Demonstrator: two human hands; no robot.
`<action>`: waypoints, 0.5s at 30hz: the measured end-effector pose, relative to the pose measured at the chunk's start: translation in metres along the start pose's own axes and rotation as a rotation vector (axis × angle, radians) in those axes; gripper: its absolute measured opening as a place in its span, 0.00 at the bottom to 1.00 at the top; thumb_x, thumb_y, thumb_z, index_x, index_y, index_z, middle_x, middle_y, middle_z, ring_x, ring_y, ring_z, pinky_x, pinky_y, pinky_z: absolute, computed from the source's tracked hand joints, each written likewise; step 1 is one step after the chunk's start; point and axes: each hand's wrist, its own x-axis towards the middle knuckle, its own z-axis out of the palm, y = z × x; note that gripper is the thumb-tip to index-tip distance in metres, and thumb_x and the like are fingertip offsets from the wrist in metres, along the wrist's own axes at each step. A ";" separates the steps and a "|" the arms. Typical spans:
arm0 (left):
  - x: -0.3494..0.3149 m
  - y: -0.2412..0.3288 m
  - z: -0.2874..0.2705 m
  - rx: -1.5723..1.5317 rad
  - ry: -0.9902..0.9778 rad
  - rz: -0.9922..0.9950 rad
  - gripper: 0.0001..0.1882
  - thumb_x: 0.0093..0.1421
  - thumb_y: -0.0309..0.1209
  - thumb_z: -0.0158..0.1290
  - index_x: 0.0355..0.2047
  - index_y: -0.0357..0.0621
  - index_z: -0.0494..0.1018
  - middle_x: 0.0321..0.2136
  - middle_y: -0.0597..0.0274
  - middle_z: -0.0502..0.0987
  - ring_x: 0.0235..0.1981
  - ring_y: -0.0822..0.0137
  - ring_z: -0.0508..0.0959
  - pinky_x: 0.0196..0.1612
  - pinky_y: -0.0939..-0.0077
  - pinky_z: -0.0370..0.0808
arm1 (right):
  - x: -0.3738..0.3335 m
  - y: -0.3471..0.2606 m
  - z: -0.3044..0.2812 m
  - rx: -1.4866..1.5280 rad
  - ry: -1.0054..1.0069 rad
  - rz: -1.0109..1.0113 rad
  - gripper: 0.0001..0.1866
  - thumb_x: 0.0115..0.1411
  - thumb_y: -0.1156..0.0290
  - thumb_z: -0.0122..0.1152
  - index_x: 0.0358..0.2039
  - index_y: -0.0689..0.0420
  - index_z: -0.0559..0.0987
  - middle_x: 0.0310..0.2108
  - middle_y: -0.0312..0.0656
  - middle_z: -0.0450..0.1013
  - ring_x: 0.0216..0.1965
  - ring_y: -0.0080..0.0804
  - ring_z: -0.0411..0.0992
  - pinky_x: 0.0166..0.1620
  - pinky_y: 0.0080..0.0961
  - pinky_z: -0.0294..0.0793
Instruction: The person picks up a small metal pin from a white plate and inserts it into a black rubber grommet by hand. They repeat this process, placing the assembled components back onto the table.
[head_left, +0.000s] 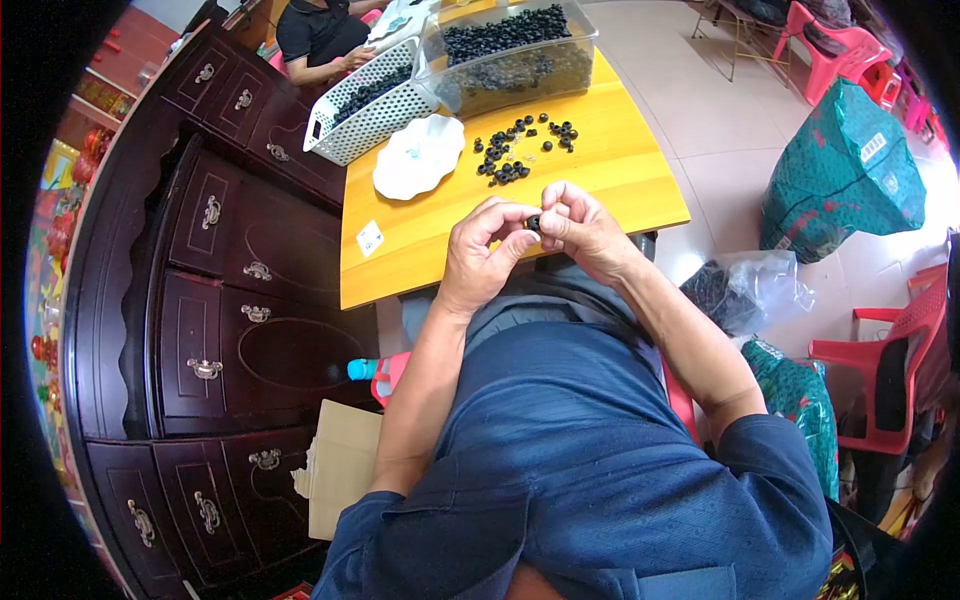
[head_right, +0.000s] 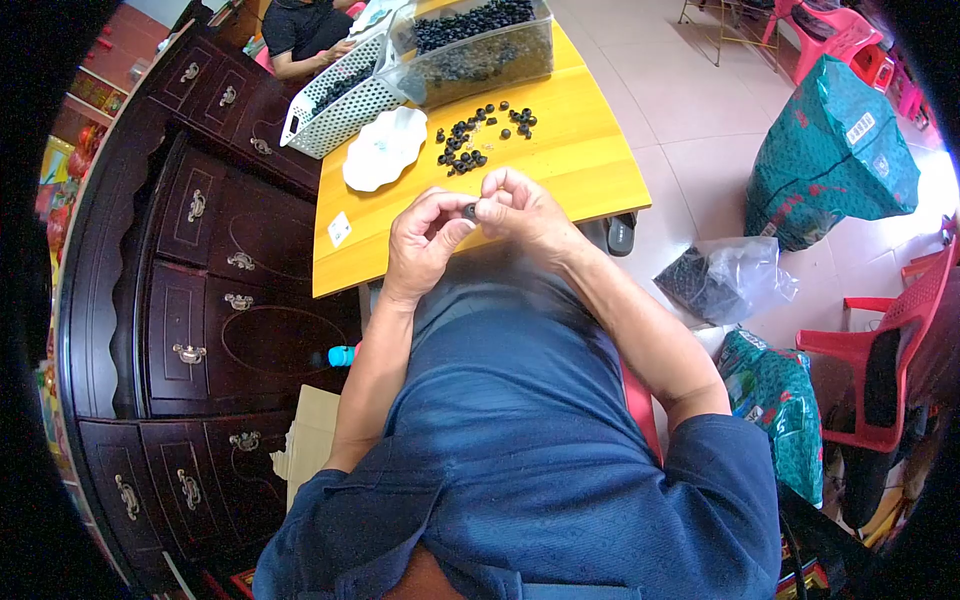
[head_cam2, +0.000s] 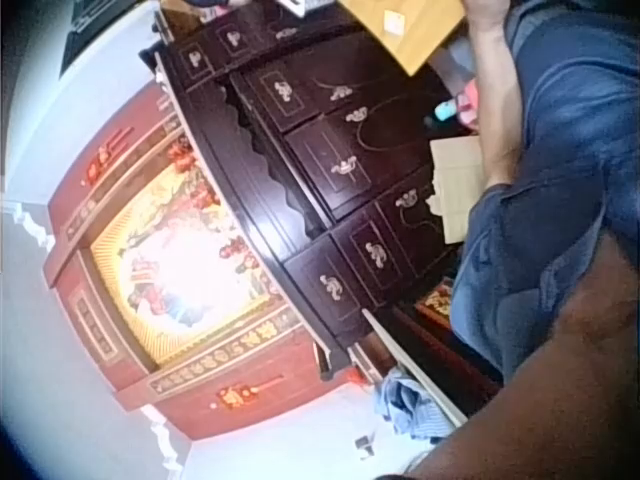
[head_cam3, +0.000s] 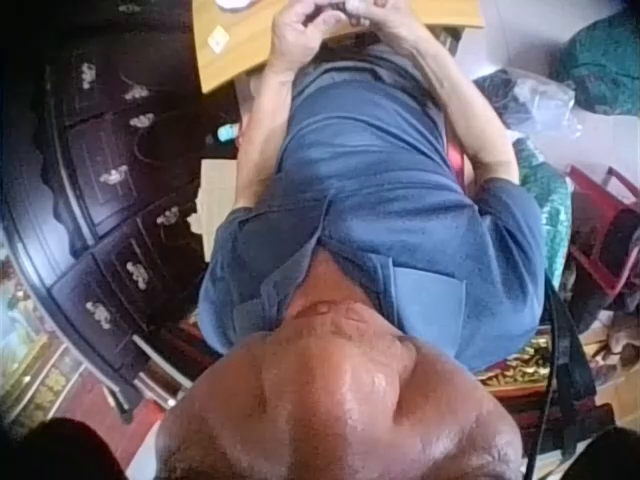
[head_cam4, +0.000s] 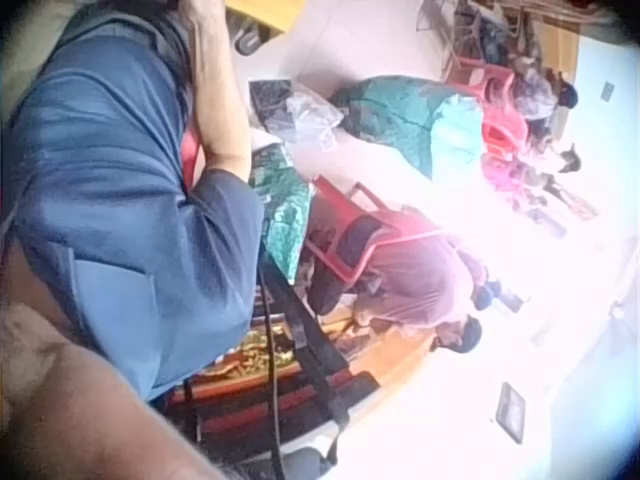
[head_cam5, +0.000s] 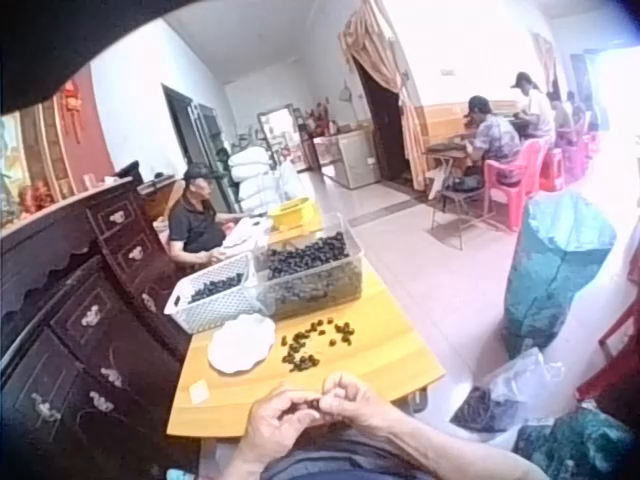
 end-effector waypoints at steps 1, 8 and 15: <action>0.000 0.000 0.000 0.000 0.001 0.000 0.10 0.60 0.26 0.63 0.40 0.37 0.78 0.29 0.64 0.74 0.29 0.73 0.74 0.36 0.79 0.73 | 0.000 0.000 -0.001 0.000 0.000 0.001 0.14 0.62 0.67 0.69 0.42 0.49 0.72 0.30 0.25 0.73 0.31 0.15 0.71 0.36 0.13 0.71; -0.001 0.000 0.001 0.033 0.011 0.021 0.09 0.59 0.26 0.63 0.39 0.37 0.78 0.28 0.64 0.73 0.28 0.72 0.73 0.34 0.78 0.73 | 0.002 0.003 -0.005 0.065 -0.065 0.035 0.13 0.63 0.67 0.68 0.41 0.50 0.71 0.34 0.29 0.76 0.36 0.17 0.75 0.40 0.16 0.76; -0.003 0.005 0.000 0.122 0.010 0.058 0.07 0.59 0.25 0.62 0.36 0.35 0.76 0.29 0.61 0.75 0.27 0.69 0.78 0.32 0.76 0.75 | 0.000 0.002 -0.004 0.053 -0.086 0.064 0.12 0.63 0.69 0.67 0.41 0.51 0.71 0.35 0.31 0.77 0.36 0.18 0.75 0.41 0.17 0.75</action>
